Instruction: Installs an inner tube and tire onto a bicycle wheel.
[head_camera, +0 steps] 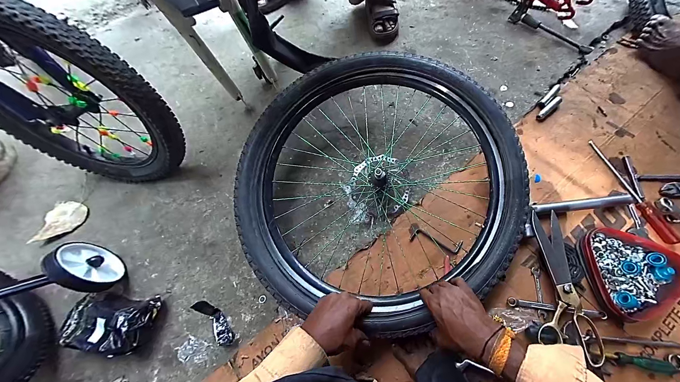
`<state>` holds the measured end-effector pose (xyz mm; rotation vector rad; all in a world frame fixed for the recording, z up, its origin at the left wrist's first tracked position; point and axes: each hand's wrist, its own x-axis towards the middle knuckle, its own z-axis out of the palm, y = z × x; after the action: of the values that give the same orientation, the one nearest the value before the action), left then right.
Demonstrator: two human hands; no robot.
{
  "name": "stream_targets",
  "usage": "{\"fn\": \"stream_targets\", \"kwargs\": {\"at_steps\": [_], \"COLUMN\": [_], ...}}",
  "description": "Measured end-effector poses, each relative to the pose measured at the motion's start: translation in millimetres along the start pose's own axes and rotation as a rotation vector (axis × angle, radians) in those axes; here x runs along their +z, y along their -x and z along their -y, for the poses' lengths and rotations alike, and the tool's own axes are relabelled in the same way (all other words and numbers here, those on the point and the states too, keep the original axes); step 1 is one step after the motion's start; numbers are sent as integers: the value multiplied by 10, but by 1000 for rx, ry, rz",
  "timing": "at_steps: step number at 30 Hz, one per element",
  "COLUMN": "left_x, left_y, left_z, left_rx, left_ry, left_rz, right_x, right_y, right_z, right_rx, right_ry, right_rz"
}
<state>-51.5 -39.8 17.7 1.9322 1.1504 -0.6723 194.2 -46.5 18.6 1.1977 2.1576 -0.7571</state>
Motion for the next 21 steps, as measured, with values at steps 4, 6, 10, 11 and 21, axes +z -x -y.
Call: {"fn": "stream_targets", "kwargs": {"at_steps": [4,6,10,11,21], "left_x": [-100,-79,70,104,288], "left_y": [-55,-68,-39,-36,-206], "left_z": [-62,-35,46,52,-206], "left_rx": [-37,-41,38,64,177], "left_ry": [-20,10,87,87,241], "left_rz": [107,96,-32,-62,-200], "right_x": [-114,-167,-272,-304,-474], "right_y": [-52,-127,-236,-227,-104], "right_z": [-48,-98,-252,-312,-480], "right_rx": [-15,-38,-96,-110,47], "right_ry": [3,5,-36,-57,96], "right_rz": [97,146,239,240,283]}}
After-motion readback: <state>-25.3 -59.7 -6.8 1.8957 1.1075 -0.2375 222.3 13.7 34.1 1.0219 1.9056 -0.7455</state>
